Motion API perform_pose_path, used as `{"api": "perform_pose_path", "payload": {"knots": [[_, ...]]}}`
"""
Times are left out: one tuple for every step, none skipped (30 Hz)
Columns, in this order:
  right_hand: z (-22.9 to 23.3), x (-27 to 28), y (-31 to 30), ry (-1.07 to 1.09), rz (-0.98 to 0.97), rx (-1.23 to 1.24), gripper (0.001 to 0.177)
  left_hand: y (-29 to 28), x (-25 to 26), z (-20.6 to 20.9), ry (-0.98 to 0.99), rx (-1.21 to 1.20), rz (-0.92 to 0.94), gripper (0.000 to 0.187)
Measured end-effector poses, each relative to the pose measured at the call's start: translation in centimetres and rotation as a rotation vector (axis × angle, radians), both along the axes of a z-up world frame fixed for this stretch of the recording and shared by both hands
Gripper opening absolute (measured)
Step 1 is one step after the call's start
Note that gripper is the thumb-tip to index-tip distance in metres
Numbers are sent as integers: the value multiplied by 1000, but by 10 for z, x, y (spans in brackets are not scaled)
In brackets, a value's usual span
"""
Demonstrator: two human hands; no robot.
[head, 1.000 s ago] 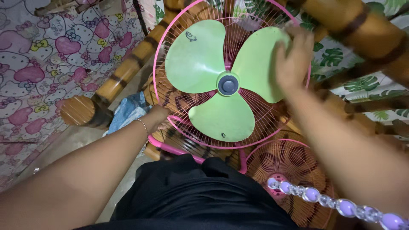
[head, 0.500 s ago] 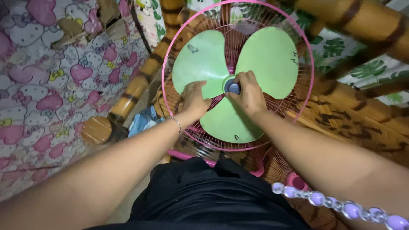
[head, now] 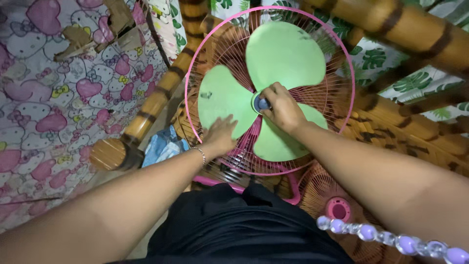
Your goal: The person disassembles a small pink table fan by removing the front grille and the central blade cap. They then wipe the fan blades and the interior of the grille with a blue cloth.
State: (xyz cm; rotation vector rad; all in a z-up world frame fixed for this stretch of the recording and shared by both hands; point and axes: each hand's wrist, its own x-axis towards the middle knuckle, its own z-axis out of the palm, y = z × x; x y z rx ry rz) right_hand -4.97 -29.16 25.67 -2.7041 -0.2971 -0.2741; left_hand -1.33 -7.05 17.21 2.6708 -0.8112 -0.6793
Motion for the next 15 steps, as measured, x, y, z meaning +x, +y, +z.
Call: {"api": "perform_pose_path", "payload": {"knots": [[-1,-1,2,-4,-41,49,46,0,5,-5,-135,-90,42,71],[-2,-4,5,-9,-93,98,46,-1,12,-9,-270,-180,76,66],[-4,-7,8,-15,-145,147,46,-2,22,-11,-307,-290,136,63],[-6,-12,11,35,-299,196,41,-5,35,-10,-342,-402,198,59],[-8,-17,15,84,-455,244,38,-8,49,-6,-344,-404,191,58],[-11,-20,17,134,-616,288,37,-15,61,-1,-344,-410,178,57],[-15,-18,19,237,-721,612,35,-18,72,6,-364,-427,111,59],[-19,-17,22,332,-826,949,37,-21,83,14,-383,-442,32,60],[-24,-15,23,419,-915,1293,41,-28,91,22,-401,-458,-48,62],[-28,-11,24,587,-947,1567,46,-35,96,30,-413,-442,-137,65],[-32,-6,23,756,-960,1843,51,-41,100,40,-425,-426,-226,68],[-34,2,23,735,-923,2032,52,-44,106,50,-443,-407,-304,72],[-37,10,22,707,-876,2221,53,-52,110,59,-447,-329,-390,76],[-41,17,22,678,-819,2407,55,-64,111,67,-450,-248,-471,81],[-45,25,20,669,-859,2463,52,-73,112,75,-452,-166,-552,87]]}}
